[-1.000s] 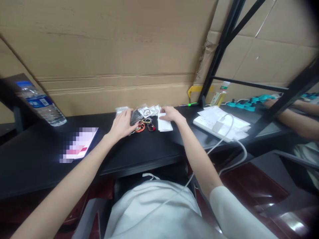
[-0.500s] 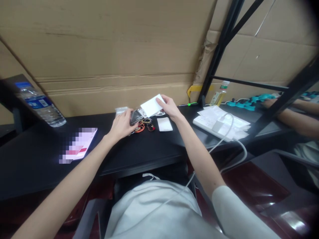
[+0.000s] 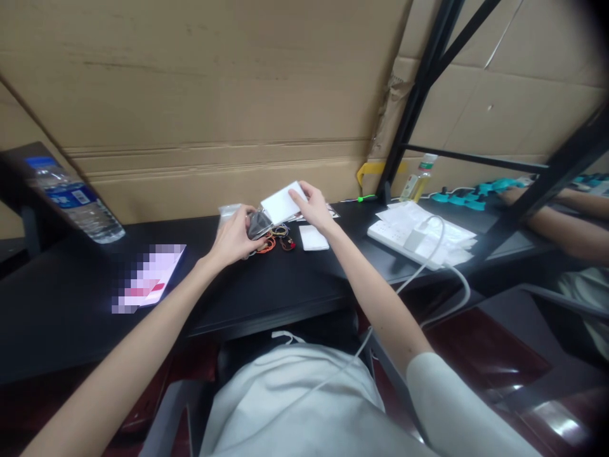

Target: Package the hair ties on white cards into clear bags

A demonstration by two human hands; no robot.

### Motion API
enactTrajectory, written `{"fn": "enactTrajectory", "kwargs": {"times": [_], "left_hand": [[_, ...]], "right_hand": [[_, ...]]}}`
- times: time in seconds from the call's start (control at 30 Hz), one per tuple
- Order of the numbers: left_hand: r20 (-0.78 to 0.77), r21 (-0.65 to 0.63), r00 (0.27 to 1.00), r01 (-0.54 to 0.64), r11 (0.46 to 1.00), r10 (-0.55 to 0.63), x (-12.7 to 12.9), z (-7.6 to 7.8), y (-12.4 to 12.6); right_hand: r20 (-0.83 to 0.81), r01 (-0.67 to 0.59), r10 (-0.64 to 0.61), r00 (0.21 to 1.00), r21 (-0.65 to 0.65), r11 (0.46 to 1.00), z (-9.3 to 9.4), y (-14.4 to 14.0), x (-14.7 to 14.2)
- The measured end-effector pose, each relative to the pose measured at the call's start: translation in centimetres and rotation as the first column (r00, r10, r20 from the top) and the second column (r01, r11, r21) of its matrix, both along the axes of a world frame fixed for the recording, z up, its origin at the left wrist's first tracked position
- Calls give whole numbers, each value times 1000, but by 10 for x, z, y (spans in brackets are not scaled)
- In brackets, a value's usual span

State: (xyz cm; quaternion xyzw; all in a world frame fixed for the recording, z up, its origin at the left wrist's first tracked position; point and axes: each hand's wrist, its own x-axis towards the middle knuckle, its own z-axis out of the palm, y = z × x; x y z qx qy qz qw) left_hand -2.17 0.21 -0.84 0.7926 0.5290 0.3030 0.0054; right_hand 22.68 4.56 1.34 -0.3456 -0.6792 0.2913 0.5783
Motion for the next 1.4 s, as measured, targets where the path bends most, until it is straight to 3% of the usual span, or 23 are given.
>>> {"fn": "enactTrajectory", "kwargs": {"times": [0.23, 0.6, 0.9, 1.17, 1.4], "left_hand": [[-46, 48, 998, -32, 998, 34, 1, 3, -3], [-97, 133, 995, -20, 991, 34, 1, 2, -3], [-79, 168, 995, -39, 985, 53, 1, 1, -3], [-93, 150, 995, -24, 988, 38, 2, -1, -3], [-90, 167, 995, -16, 986, 31, 2, 0, -3]], "right_hand": [[51, -20, 23, 998, -70, 997, -4, -1, -3], [206, 54, -27, 978, -127, 990, -2, -4, -2], [265, 18, -19, 964, 7, 1000, -3, -2, 3], [295, 6, -9, 955, 12, 1000, -7, -3, -8], [209, -91, 129, 969, -181, 979, -8, -7, -8]]}}
